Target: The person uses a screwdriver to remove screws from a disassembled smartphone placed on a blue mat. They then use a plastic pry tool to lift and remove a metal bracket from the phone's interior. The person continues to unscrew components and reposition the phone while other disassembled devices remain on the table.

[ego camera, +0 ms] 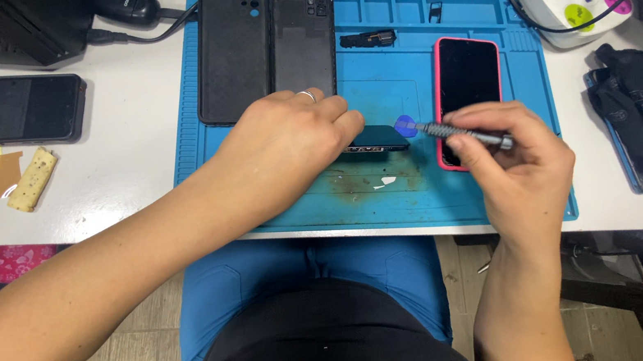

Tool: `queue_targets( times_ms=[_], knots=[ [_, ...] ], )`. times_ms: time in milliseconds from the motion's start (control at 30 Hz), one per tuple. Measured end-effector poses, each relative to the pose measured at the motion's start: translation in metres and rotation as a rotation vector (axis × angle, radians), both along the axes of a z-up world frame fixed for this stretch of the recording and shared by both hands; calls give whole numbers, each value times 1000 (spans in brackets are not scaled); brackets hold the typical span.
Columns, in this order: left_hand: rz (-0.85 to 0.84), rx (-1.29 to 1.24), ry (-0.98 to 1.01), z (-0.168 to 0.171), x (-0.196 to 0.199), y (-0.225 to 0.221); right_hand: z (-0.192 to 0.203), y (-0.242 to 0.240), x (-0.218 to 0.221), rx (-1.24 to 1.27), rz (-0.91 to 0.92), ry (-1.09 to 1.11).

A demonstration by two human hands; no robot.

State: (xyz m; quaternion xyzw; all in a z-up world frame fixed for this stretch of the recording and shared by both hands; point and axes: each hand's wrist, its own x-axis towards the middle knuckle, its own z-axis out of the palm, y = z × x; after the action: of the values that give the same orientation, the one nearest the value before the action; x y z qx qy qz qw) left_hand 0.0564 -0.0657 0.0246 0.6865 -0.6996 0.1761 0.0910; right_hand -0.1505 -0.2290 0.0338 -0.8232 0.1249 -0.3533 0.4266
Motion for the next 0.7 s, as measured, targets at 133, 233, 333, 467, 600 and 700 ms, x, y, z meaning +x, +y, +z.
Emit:
queue_targets(
  times_ms=[133,233,333,467,600,700],
  knots=[
    [4,-4,17,-2,0,0,12,3,0,-44,-19,55],
    [6,4,20,-3,0,0,22,7,-2,-99,-10,111],
    [-1,4,24,-3,1,0,28,13,-6,-159,-8,135],
    [-2,5,91,-2,6,-3,30,16,-11,-244,-36,47],
    [27,-15,147,3,17,-8,13,8,-17,-306,-195,-145],
    [35,71,205,7,17,-9,1,6,-19,-303,-213,-217]
  ],
)
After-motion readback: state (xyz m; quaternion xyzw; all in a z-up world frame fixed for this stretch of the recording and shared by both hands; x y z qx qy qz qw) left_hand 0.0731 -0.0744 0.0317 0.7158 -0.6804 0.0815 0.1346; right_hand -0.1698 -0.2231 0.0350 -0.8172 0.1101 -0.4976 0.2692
